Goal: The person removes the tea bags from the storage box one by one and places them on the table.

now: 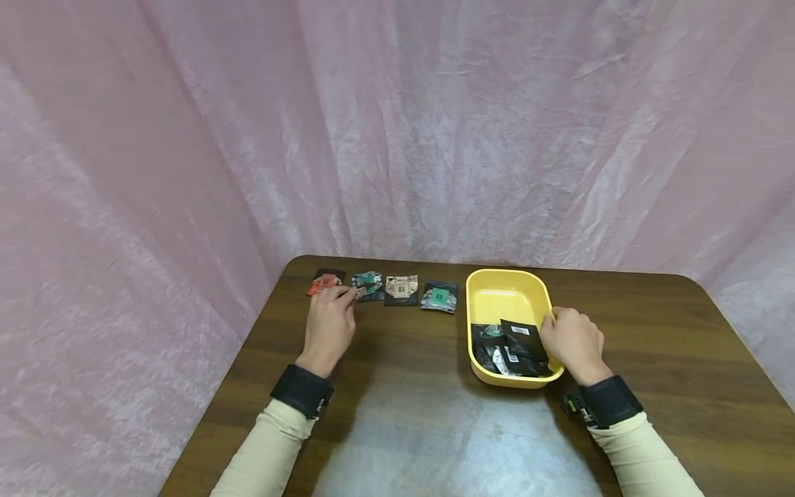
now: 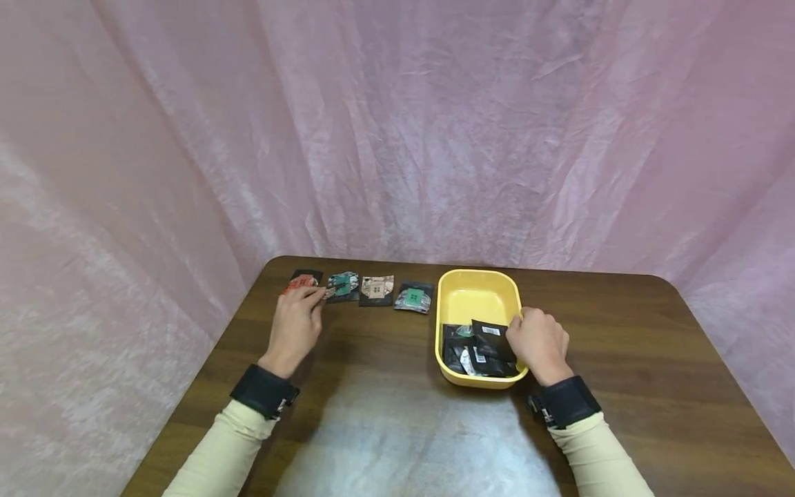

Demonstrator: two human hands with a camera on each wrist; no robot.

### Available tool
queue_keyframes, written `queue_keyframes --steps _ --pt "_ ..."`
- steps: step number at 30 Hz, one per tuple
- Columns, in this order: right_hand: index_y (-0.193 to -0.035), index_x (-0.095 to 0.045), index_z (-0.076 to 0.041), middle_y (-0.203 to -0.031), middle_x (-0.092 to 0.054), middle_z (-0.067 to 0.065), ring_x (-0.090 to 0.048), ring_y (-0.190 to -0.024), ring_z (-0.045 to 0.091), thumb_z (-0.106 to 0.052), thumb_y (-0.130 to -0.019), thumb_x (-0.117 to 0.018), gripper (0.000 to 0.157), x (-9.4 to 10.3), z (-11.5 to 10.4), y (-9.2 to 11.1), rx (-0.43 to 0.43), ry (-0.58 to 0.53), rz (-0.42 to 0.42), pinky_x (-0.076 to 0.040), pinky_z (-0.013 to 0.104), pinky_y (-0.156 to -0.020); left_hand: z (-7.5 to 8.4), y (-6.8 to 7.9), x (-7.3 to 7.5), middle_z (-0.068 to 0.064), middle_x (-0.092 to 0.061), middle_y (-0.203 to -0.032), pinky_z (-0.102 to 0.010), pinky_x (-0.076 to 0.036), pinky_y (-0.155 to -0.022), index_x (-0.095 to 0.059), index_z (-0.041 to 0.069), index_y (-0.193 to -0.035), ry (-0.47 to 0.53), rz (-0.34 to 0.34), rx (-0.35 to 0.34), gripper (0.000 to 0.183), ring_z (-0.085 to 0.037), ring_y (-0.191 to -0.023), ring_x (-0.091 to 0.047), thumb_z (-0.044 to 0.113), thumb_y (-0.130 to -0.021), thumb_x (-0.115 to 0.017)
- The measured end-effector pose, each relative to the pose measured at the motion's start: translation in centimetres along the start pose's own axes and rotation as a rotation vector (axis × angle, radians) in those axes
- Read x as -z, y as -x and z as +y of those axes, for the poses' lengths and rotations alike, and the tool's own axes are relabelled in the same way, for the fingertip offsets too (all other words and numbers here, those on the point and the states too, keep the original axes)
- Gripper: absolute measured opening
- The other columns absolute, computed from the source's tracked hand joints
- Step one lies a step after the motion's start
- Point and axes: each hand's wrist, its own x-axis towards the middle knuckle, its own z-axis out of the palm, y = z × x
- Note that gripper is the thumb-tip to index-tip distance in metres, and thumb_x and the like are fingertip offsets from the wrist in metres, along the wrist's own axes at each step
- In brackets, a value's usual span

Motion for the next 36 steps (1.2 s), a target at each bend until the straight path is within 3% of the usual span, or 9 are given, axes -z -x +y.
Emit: queue_keyframes --steps 7,12,16,19,21,23,26,30,36 --pt "-0.082 -0.069 -0.011 -0.072 -0.067 0.011 -0.066 -0.068 0.034 -0.028 -0.106 -0.045 0.038 -0.2 0.1 -0.2 0.006 0.008 0.0 -0.038 0.039 -0.052 -4.6 3.5 1.8 -0.015 -0.081 -0.115 -0.048 -0.048 -0.086 -0.081 0.0 -0.117 -0.119 -0.158 0.122 0.026 -0.04 -0.103 -0.072 -0.003 -0.092 -0.073" --pt "-0.076 -0.066 -0.012 -0.07 -0.065 0.01 -0.065 -0.067 0.032 -0.028 -0.105 -0.046 0.038 -0.2 0.1 -0.2 0.006 0.009 0.008 -0.037 0.038 -0.052 -5.9 4.9 1.6 -0.02 -0.082 -0.106 -0.053 -0.054 -0.082 -0.082 -0.001 -0.109 -0.196 -0.296 0.112 0.02 -0.041 -0.091 -0.075 -0.003 -0.094 -0.07" --pt "-0.076 -0.066 -0.013 -0.071 -0.067 0.012 -0.066 -0.068 0.034 -0.027 -0.104 -0.047 0.038 -0.2 0.0 -0.2 0.007 0.007 0.02 -0.038 0.039 -0.052 -6.5 5.3 1.4 -0.025 -0.08 -0.097 -0.057 -0.059 -0.08 -0.081 0.0 -0.103 -0.186 -0.44 0.161 0.015 -0.045 -0.083 -0.076 -0.002 -0.093 -0.07" --pt "-0.076 -0.067 -0.012 -0.073 -0.068 0.013 -0.066 -0.069 0.035 -0.027 -0.105 -0.046 0.038 -0.1 0.0 -0.1 0.006 0.004 0.016 -0.038 0.04 -0.052 -6.7 5.2 1.4 -0.029 -0.077 -0.105 -0.06 -0.061 -0.082 -0.077 -0.003 -0.104 -0.138 -0.548 0.208 0.012 -0.048 -0.091 -0.076 0.001 -0.094 -0.072" --pt "-0.076 -0.066 -0.012 -0.072 -0.067 0.012 -0.066 -0.069 0.035 -0.027 -0.105 -0.046 0.038 -0.1 -0.1 -0.1 0.002 0.006 0.013 -0.038 0.04 -0.052 -6.9 4.9 1.3 -0.034 -0.072 -0.121 -0.062 -0.059 -0.093 -0.073 -0.008 -0.115 -0.096 -0.613 0.224 0.024 -0.052 -0.109 -0.073 0.008 -0.098 -0.071" --pt "-0.076 -0.066 -0.012 -0.072 -0.067 0.012 -0.066 -0.069 0.035 -0.027 -0.105 -0.046 0.038 0.0 0.0 -0.1 0.002 0.006 0.01 -0.038 0.04 -0.052 -7.2 4.6 1.1 -0.039 -0.061 -0.14 -0.065 -0.052 -0.106 -0.065 -0.012 -0.131 -0.064 -0.677 0.219 0.043 -0.056 -0.131 -0.062 0.019 -0.102 -0.069" --pt "-0.077 -0.067 -0.012 -0.072 -0.068 0.012 -0.066 -0.068 0.035 -0.027 -0.105 -0.046 0.038 0.0 0.2 -0.1 0.006 0.005 0.011 -0.038 0.04 -0.052 -7.5 4.1 1.1 -0.042 -0.031 -0.165 -0.069 -0.032 -0.124 -0.041 -0.016 -0.155 -0.029 -0.795 0.223 0.073 -0.058 -0.156 -0.031 0.035 -0.107 -0.064" --pt "-0.082 -0.07 -0.011 -0.073 -0.069 0.013 -0.067 -0.068 0.035 -0.027 -0.105 -0.046 0.037 -0.1 0.2 -0.1 0.01 0.007 0.004 -0.038 0.039 -0.051 -7.8 4.1 1.0 -0.038 -0.004 -0.174 -0.072 -0.013 -0.131 -0.018 -0.014 -0.164 -0.006 -0.901 0.246 0.094 -0.054 -0.165 -0.005 0.049 -0.107 -0.058" --pt "-0.084 -0.071 -0.01 -0.072 -0.067 0.011 -0.066 -0.067 0.033 -0.027 -0.105 -0.047 0.036 0.0 -0.1 0.1 0.012 0.003 0.0 -0.039 0.039 -0.051 -8.3 4.3 0.8 -0.036 0.005 -0.175 -0.076 -0.004 -0.128 -0.01 -0.014 -0.165 0.015 -0.929 0.282 0.102 -0.051 -0.166 0.003 0.056 -0.106 -0.055"
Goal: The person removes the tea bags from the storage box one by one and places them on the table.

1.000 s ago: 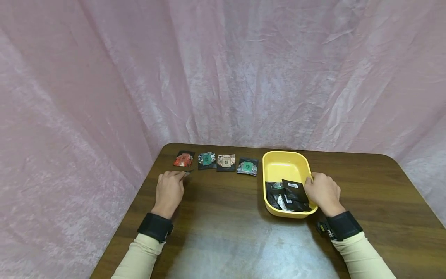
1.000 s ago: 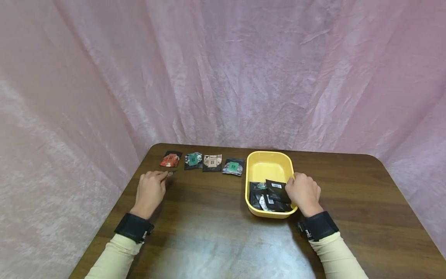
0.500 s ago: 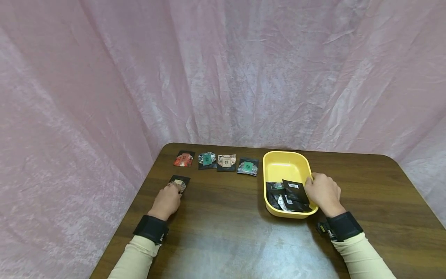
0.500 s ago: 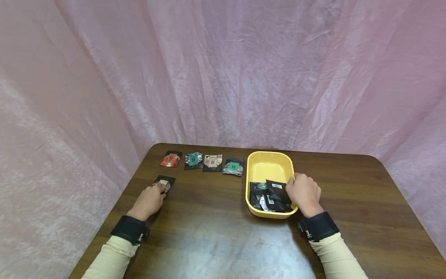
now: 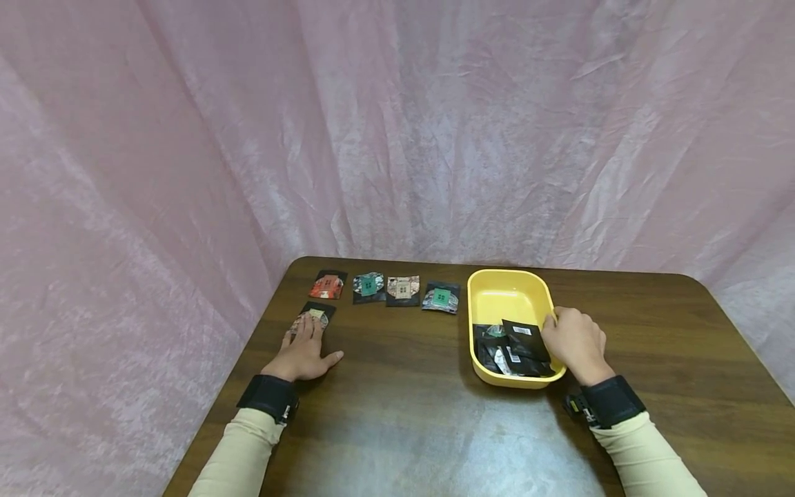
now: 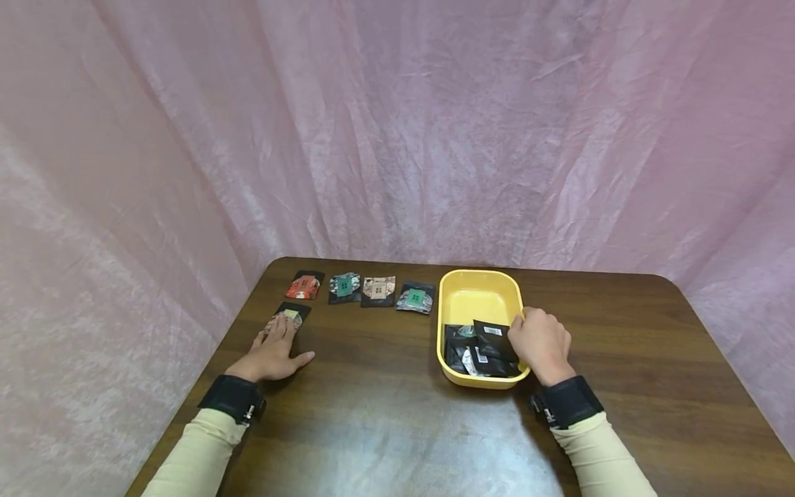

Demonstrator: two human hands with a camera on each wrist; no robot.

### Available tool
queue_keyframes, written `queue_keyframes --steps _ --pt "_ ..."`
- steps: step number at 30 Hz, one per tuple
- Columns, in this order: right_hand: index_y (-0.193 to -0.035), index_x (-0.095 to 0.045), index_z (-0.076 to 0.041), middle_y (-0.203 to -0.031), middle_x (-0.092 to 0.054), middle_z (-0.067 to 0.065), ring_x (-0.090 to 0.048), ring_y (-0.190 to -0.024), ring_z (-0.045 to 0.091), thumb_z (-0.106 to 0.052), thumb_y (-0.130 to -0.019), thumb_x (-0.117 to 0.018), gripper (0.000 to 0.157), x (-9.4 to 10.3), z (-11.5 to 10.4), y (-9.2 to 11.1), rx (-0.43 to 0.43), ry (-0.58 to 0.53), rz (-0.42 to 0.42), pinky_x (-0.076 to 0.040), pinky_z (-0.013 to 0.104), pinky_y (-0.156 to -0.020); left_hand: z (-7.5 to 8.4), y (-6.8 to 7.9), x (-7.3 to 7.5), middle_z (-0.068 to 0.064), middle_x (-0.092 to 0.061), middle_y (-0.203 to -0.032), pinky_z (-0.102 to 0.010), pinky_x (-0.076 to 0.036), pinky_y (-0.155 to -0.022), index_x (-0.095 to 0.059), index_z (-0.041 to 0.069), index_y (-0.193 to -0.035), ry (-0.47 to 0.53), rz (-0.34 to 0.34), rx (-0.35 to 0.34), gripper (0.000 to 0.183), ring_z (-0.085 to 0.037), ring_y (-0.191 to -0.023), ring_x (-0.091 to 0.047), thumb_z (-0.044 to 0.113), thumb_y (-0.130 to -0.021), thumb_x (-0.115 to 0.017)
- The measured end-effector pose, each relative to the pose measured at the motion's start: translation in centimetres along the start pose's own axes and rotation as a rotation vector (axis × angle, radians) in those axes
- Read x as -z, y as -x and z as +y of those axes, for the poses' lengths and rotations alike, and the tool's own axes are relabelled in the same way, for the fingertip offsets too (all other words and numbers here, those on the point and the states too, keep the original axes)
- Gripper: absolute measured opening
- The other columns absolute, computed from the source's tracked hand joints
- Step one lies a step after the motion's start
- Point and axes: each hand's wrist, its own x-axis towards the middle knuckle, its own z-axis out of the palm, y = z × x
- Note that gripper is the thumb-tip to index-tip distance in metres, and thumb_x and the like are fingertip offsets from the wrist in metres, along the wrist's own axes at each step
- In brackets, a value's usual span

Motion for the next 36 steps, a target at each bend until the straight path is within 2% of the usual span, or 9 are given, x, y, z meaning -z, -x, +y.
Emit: queue_keyframes --steps 4,7,12,16,20,23,27,31,36 --pt "-0.083 -0.071 -0.011 -0.072 -0.068 0.011 -0.066 -0.067 0.033 -0.027 -0.105 -0.046 0.037 0.0 0.1 -0.1 0.004 -0.002 0.009 -0.038 0.039 -0.051 -0.1 -0.2 0.1 -0.036 0.007 -0.175 -0.076 0.0 -0.128 -0.009 -0.015 -0.165 0.027 -0.004 0.001 0.106 -0.051 -0.166 0.005 0.059 -0.105 -0.056" --pt "-0.083 -0.07 -0.011 -0.07 -0.067 0.011 -0.065 -0.065 0.032 -0.027 -0.105 -0.046 0.037 -0.1 0.2 -0.1 0.006 -0.002 0.007 -0.038 0.039 -0.051 -0.6 -0.4 -0.3 -0.035 0.013 -0.174 -0.076 0.004 -0.128 -0.002 -0.014 -0.165 0.076 0.0 0.01 0.115 -0.05 -0.166 0.009 0.066 -0.102 -0.056" --pt "-0.081 -0.069 -0.011 -0.068 -0.064 0.01 -0.063 -0.063 0.031 -0.027 -0.105 -0.045 0.038 -0.2 0.2 -0.3 0.007 -0.006 0.008 -0.038 0.038 -0.051 -1.1 -0.5 -0.7 -0.033 0.021 -0.174 -0.075 0.011 -0.127 0.009 -0.012 -0.165 0.14 0.049 0.004 0.129 -0.05 -0.165 0.016 0.072 -0.097 -0.061" --pt "-0.084 -0.071 -0.01 -0.068 -0.064 0.009 -0.062 -0.063 0.03 -0.027 -0.105 -0.046 0.037 -0.2 0.2 -0.3 0.007 -0.007 0.012 -0.038 0.038 -0.051 -0.6 -0.2 -0.4 -0.031 0.022 -0.174 -0.072 0.01 -0.129 0.013 -0.01 -0.165 0.124 0.073 -0.01 0.125 -0.049 -0.165 0.016 0.061 -0.099 -0.066" --pt "-0.081 -0.069 -0.011 -0.065 -0.062 0.008 -0.061 -0.061 0.029 -0.027 -0.105 -0.046 0.037 -0.2 0.2 -0.2 0.003 -0.007 0.013 -0.038 0.038 -0.051 0.8 -0.1 0.1 -0.032 0.018 -0.175 -0.072 0.007 -0.13 0.01 -0.011 -0.165 0.104 0.083 -0.03 0.121 -0.05 -0.166 0.012 0.051 -0.099 -0.071" --pt "-0.078 -0.067 -0.012 -0.065 -0.062 0.008 -0.061 -0.062 0.029 -0.026 -0.105 -0.046 0.037 -0.2 0.2 -0.2 -0.002 -0.008 0.016 -0.038 0.038 -0.051 2.4 -0.1 0.3 -0.031 0.015 -0.176 -0.073 0.003 -0.13 0.008 -0.01 -0.166 0.088 0.115 -0.079 0.12 -0.05 -0.166 0.009 0.048 -0.099 -0.073" --pt "-0.077 -0.067 -0.013 -0.068 -0.065 0.01 -0.063 -0.064 0.031 -0.026 -0.105 -0.047 0.037 -0.3 0.2 -0.1 0.0 -0.007 0.015 -0.038 0.039 -0.051 5.4 -0.1 0.9 -0.029 0.016 -0.176 -0.07 0.001 -0.132 0.009 -0.008 -0.166 0.053 0.152 -0.18 0.119 -0.047 -0.167 0.009 0.049 -0.1 -0.072" --pt "-0.078 -0.068 -0.012 -0.072 -0.068 0.012 -0.065 -0.066 0.033 -0.026 -0.104 -0.048 0.036 -0.3 0.1 -0.1 0.005 -0.002 0.015 -0.038 0.039 -0.051 9.4 0.0 1.7 -0.025 0.015 -0.177 -0.064 0.0 -0.135 0.009 -0.006 -0.167 0.007 0.179 -0.288 0.112 -0.042 -0.168 0.009 0.049 -0.104 -0.066" --pt "-0.078 -0.068 -0.012 -0.074 -0.07 0.013 -0.066 -0.068 0.034 -0.026 -0.105 -0.047 0.037 -0.2 0.0 -0.2 0.011 0.001 0.027 -0.038 0.04 -0.051 15.4 0.1 2.4 -0.023 0.008 -0.178 -0.059 -0.008 -0.137 0.002 -0.005 -0.168 -0.074 0.214 -0.443 0.102 -0.037 -0.169 0.002 0.048 -0.107 -0.06"
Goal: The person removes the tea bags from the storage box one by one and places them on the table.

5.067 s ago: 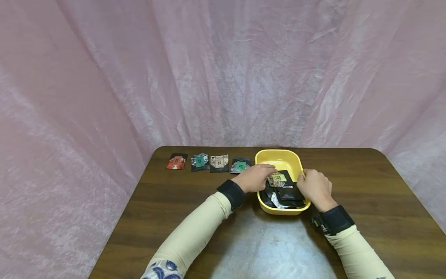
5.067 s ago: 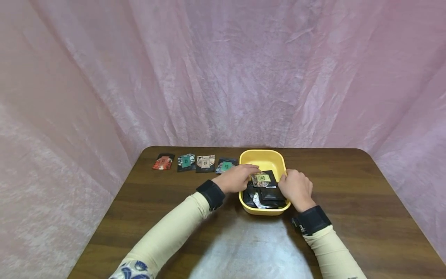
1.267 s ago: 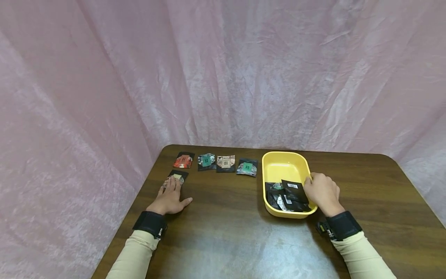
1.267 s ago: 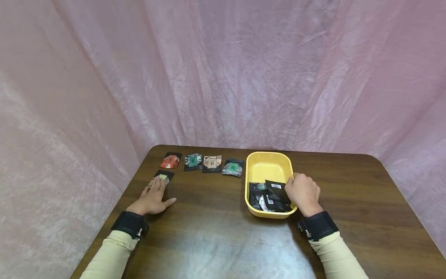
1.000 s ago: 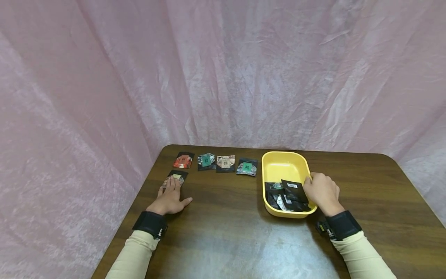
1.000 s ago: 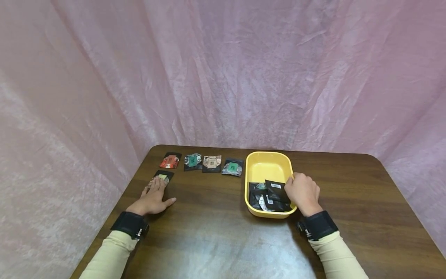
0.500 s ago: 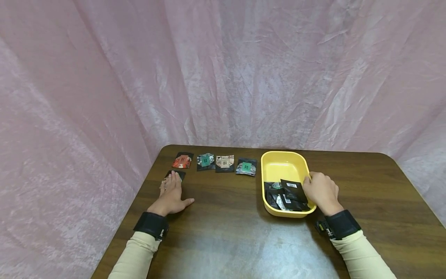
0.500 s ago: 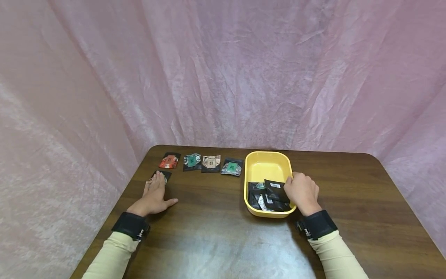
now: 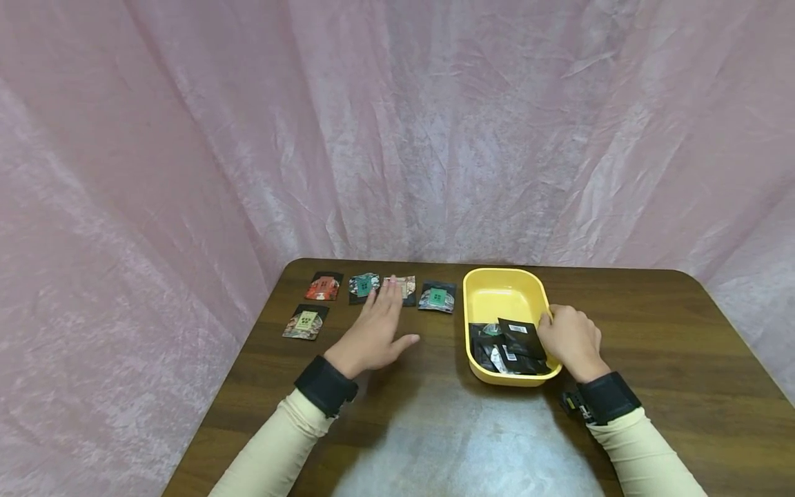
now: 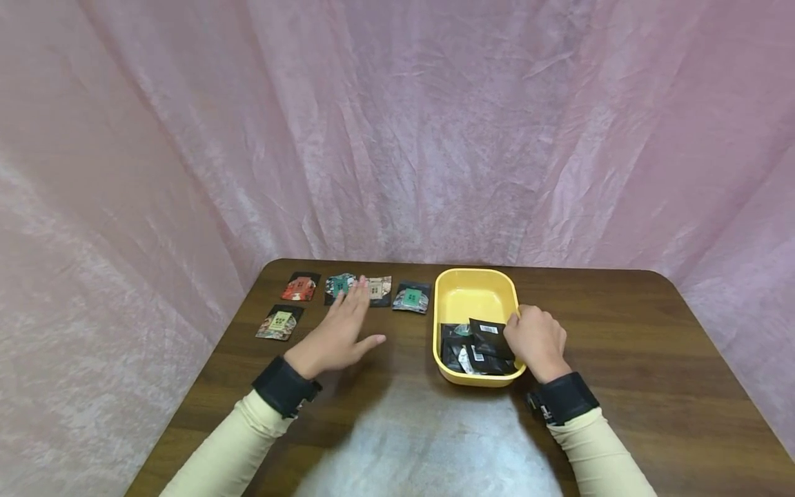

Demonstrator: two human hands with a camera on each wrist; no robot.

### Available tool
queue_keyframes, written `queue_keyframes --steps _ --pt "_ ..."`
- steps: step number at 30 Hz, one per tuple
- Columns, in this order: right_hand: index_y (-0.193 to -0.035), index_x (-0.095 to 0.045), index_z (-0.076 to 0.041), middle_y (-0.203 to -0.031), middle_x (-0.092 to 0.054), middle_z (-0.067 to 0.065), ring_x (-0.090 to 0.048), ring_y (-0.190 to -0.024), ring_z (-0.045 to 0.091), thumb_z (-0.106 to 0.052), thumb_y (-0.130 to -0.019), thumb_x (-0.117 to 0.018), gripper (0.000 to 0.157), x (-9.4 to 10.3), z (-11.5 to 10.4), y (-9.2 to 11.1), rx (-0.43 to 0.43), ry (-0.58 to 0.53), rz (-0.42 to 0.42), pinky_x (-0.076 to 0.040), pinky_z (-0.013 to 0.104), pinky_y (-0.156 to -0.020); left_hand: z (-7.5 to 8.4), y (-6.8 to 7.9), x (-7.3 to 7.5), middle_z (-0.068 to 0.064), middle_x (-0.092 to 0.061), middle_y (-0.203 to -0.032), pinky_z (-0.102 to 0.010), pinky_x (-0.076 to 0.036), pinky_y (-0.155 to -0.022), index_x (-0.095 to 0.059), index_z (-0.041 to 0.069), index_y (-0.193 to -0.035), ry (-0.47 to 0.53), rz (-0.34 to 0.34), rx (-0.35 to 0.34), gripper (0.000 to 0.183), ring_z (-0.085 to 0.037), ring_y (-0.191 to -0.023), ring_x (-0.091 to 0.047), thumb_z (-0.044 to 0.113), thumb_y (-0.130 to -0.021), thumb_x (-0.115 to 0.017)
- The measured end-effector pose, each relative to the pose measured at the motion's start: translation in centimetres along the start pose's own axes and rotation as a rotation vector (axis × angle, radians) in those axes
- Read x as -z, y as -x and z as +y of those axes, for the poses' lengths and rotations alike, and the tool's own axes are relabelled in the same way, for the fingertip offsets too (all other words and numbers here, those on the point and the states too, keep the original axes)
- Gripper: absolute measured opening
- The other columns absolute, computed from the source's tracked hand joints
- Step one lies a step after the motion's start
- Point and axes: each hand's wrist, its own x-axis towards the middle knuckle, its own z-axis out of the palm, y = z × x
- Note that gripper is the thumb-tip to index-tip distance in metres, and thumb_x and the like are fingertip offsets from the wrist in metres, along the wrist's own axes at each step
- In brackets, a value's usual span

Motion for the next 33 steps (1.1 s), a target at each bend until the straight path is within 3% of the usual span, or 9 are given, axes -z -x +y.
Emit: queue_keyframes --steps 5,9,15,22,28,33 --pt "-0.077 -0.067 -0.013 -0.072 -0.068 0.011 -0.066 -0.067 0.033 -0.027 -0.104 -0.048 0.036 0.1 0.1 0.0 0.001 -0.003 0.002 -0.038 0.04 -0.051 5.4 -3.0 -0.3 -0.022 -0.004 -0.179 -0.049 -0.017 -0.137 -0.006 -0.004 -0.169 -0.05 0.006 -0.159 0.092 -0.034 -0.169 -0.009 0.045 -0.11 -0.056" --pt "-0.074 -0.065 -0.013 -0.07 -0.067 0.011 -0.065 -0.066 0.033 -0.026 -0.104 -0.048 0.037 0.1 0.2 0.0 0.003 -0.004 0.002 -0.038 0.039 -0.051 8.9 -5.6 -1.3 -0.021 -0.018 -0.179 -0.042 -0.027 -0.134 -0.011 -0.002 -0.17 -0.056 -0.036 -0.24 0.086 -0.031 -0.167 -0.026 0.043 -0.111 -0.055" --pt "-0.084 -0.071 -0.009 -0.078 -0.073 0.017 -0.067 -0.068 0.037 -0.025 -0.103 -0.05 0.033 -0.1 0.3 -0.1 0.009 0.003 0.007 -0.038 0.041 -0.051 12.6 -8.9 -4.3 -0.011 -0.031 -0.176 -0.029 -0.045 -0.122 -0.013 0.004 -0.171 -0.038 -0.148 -0.247 0.086 -0.02 -0.154 -0.05 0.044 -0.11 -0.058" --pt "-0.082 -0.071 -0.008 -0.073 -0.07 0.015 -0.066 -0.065 0.036 -0.023 -0.102 -0.051 0.032 -0.2 0.3 0.0 0.014 0.007 0.023 -0.038 0.041 -0.05 14.8 -11.5 -7.2 -0.007 -0.057 -0.161 -0.025 -0.052 -0.113 -0.018 0.004 -0.171 -0.102 -0.211 -0.225 0.092 -0.015 -0.14 -0.063 0.05 -0.105 -0.064" --pt "-0.085 -0.072 -0.008 -0.072 -0.07 0.014 -0.067 -0.066 0.037 -0.023 -0.102 -0.052 0.03 -0.3 0.1 -0.1 0.017 0.001 0.022 -0.041 0.043 -0.051 14.9 -12.7 -8.9 -0.002 -0.064 -0.153 -0.028 -0.053 -0.111 -0.026 0.008 -0.17 -0.117 -0.25 -0.184 0.091 -0.015 -0.136 -0.066 0.054 -0.102 -0.067" --pt "-0.072 -0.061 -0.011 -0.063 -0.06 0.007 -0.06 -0.058 0.03 -0.022 -0.102 -0.05 0.034 -0.1 0.2 0.1 0.017 -0.003 0.027 -0.037 0.038 -0.049 15.0 -12.9 -9.6 0.002 -0.075 -0.136 -0.025 -0.057 -0.102 -0.049 0.018 -0.159 -0.136 -0.18 -0.245 0.067 -0.013 -0.122 -0.073 0.049 -0.103 -0.069"
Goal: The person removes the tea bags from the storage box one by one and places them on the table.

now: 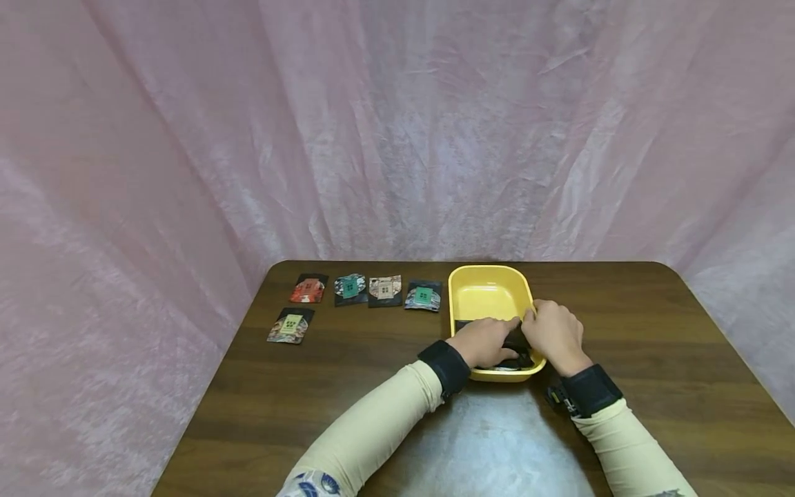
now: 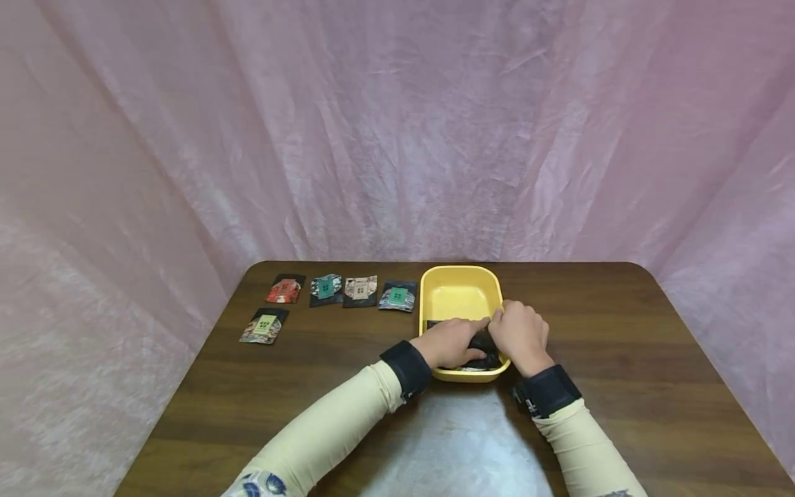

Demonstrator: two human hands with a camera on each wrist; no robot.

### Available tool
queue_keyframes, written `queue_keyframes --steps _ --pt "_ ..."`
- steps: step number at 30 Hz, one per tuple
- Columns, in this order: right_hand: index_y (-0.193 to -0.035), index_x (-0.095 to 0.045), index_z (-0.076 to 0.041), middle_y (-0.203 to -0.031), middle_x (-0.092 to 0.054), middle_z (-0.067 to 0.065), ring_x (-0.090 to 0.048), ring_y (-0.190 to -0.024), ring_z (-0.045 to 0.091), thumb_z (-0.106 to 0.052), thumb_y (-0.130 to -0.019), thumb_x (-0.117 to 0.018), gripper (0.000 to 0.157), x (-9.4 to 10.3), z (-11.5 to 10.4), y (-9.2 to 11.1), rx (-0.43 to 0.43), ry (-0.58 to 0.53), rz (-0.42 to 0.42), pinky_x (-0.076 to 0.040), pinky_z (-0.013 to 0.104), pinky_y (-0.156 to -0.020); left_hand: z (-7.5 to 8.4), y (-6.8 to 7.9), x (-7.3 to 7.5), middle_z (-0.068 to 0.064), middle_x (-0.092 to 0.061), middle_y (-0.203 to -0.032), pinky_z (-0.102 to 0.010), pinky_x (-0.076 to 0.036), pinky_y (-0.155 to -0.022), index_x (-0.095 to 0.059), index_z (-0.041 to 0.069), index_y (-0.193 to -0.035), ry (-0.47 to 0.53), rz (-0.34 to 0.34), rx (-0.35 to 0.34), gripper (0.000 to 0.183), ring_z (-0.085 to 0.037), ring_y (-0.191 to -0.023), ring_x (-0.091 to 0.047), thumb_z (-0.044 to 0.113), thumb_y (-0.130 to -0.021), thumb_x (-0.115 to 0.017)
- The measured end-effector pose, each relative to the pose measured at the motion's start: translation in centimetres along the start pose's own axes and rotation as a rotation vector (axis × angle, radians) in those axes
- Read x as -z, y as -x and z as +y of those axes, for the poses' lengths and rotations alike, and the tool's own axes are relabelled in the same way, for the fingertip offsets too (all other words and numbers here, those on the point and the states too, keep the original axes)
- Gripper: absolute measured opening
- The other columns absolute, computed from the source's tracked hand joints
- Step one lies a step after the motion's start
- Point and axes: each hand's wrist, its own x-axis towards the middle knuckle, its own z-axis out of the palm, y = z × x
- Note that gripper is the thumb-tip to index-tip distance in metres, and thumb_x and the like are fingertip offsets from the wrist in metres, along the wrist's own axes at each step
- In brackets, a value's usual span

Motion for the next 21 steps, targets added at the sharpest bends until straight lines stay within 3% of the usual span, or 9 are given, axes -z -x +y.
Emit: queue_keyframes --steps 2,5,8,21 --pt "-0.068 -0.056 -0.013 -0.061 -0.057 0.006 -0.058 -0.057 0.029 -0.022 -0.102 -0.05 0.036 0.08 -0.09 0.08 -0.001 0.0 0.005 -0.036 0.038 -0.049 0.08 0.09 -0.06 0.004 -0.079 -0.12 -0.024 -0.06 -0.093 -0.063 0.022 -0.143 -0.031 0.047 -0.019 0.047 -0.012 -0.109 -0.077 0.046 -0.103 -0.07" --pt "-0.067 -0.053 -0.014 -0.062 -0.057 0.007 -0.059 -0.058 0.03 -0.022 -0.102 -0.05 0.037 0.11 -0.12 0.14 -0.003 0.0 0.009 -0.036 0.038 -0.049 0.19 0.22 -0.15 0.006 -0.079 -0.103 -0.025 -0.06 -0.083 -0.074 0.024 -0.117 -0.072 0.094 -0.017 0.021 -0.011 -0.097 -0.077 0.041 -0.105 -0.069" --pt "-0.067 -0.054 -0.014 -0.065 -0.06 0.009 -0.062 -0.061 0.032 -0.023 -0.103 -0.05 0.037 0.13 -0.11 0.18 -0.005 0.0 0.007 -0.037 0.039 -0.05 0.23 0.26 -0.31 0.006 -0.078 -0.097 -0.026 -0.059 -0.078 -0.075 0.024 -0.104 -0.07 0.117 0.0 0.014 -0.011 -0.093 -0.076 0.033 -0.107 -0.065" --pt "-0.071 -0.061 -0.012 -0.073 -0.068 0.015 -0.066 -0.066 0.038 -0.023 -0.102 -0.051 0.034 0.02 0.03 0.01 -0.003 0.005 0.01 -0.038 0.041 -0.05 0.29 0.29 -0.44 0.003 -0.076 -0.093 -0.028 -0.06 -0.07 -0.067 0.019 -0.116 -0.121 0.169 0.005 0.015 -0.013 -0.083 -0.076 0.027 -0.111 -0.054"
